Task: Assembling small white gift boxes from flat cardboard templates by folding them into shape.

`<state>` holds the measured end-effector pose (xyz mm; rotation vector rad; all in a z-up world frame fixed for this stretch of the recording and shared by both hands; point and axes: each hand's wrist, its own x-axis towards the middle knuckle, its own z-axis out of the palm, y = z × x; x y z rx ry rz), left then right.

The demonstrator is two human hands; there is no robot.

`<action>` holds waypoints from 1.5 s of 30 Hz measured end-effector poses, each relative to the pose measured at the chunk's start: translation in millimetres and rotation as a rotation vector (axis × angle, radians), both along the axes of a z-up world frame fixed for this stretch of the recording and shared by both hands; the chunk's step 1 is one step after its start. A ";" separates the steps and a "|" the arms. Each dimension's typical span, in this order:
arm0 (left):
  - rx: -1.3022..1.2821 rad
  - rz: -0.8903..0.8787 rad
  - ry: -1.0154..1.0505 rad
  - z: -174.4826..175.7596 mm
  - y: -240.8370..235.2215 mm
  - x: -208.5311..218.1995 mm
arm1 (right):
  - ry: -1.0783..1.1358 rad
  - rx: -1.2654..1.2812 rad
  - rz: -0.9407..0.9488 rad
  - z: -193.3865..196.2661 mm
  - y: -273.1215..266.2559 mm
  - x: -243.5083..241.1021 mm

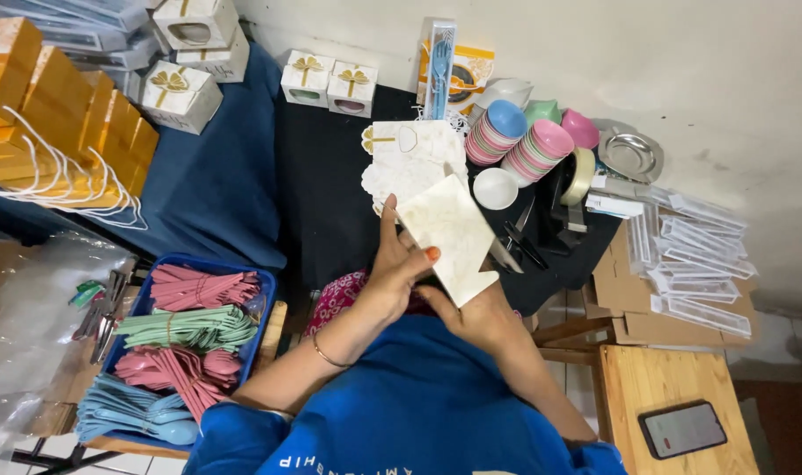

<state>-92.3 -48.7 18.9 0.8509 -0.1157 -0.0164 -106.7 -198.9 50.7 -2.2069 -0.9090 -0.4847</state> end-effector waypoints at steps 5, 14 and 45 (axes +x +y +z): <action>0.118 0.115 -0.086 10.6 12.8 5.6 | -0.044 -0.087 0.051 35.0 -15.4 -13.2; 0.603 0.133 -0.516 10.6 35.9 -4.9 | 0.062 0.365 0.037 18.0 -58.8 6.1; 0.754 -0.020 -0.506 42.5 26.1 -24.0 | -0.564 0.004 -0.129 14.9 -28.8 -9.2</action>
